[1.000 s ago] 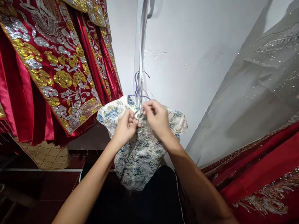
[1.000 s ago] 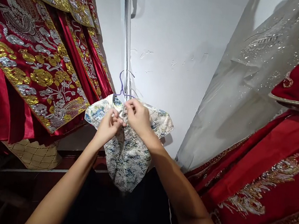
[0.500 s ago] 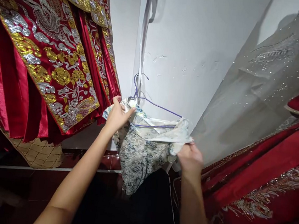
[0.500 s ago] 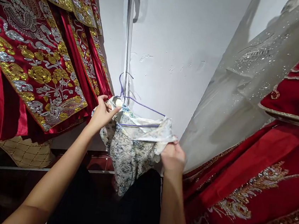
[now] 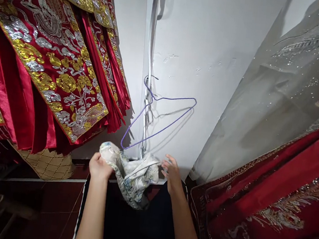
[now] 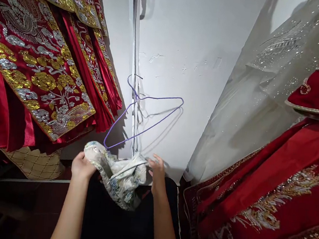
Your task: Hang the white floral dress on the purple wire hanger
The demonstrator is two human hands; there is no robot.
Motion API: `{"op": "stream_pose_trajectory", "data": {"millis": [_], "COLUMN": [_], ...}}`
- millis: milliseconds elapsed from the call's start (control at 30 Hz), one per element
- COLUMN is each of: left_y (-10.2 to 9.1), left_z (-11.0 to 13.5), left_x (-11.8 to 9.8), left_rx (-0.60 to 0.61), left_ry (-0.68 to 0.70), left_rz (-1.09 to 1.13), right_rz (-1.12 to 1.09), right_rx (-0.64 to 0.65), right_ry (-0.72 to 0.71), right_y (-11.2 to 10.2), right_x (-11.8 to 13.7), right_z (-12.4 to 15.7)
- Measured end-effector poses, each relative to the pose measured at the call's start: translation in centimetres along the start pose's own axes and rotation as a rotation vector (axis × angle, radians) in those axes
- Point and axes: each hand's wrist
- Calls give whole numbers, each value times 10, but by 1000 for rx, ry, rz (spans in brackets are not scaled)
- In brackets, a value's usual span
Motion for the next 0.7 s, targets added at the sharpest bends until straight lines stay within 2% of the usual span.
{"op": "stream_pose_trajectory", "data": {"millis": [67, 100, 167, 233, 267, 400, 433, 467, 500, 600, 633, 667, 700], "left_y": [-6, -3, 11, 31, 41, 65, 67, 68, 69, 72, 73, 73, 72], "left_z": [15, 23, 40, 60, 70, 104, 107, 106, 104, 84, 76, 69, 63], "left_x": [17, 23, 32, 33, 31, 7, -2, -10, -17, -29, -29, -28, -25], "left_rx": [-74, -99, -99, -18, 58, 680, 769, 788, 744, 454, 428, 466, 556], "left_ry": [-70, -90, -106, -77, -42, 52, 77, 122, 191, 470, 519, 525, 492], "left_rz": [-13, -38, -104, -251, -370, -939, -1013, -1049, -1059, -1018, -1002, -995, -1002], "right_rz": [161, 214, 283, 251, 201, 34, 18, 7, -2, 57, 129, 221, 326], "right_rx": [80, 169, 430, 648, 694, 651, 656, 680, 715, 879, 946, 1013, 1069], "right_ry": [-13, 3, 94, 200, 225, 238, 252, 260, 256, 233, 215, 175, 102], "right_y": [16, 25, 40, 54, 59, 72, 74, 76, 78, 85, 87, 89, 92], "right_x": [0, 2, 8, 16, 20, 42, 49, 56, 64, 92, 102, 114, 126], "right_z": [11, 17, 32, 48, 54, 64, 63, 62, 61, 61, 61, 61, 60]}}
Point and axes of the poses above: each hand's wrist, its own z-axis away from the middle knuckle, its own y-axis out of the palm, x = y × z, and after that the axes turned 8 degrees about -z, right-handed
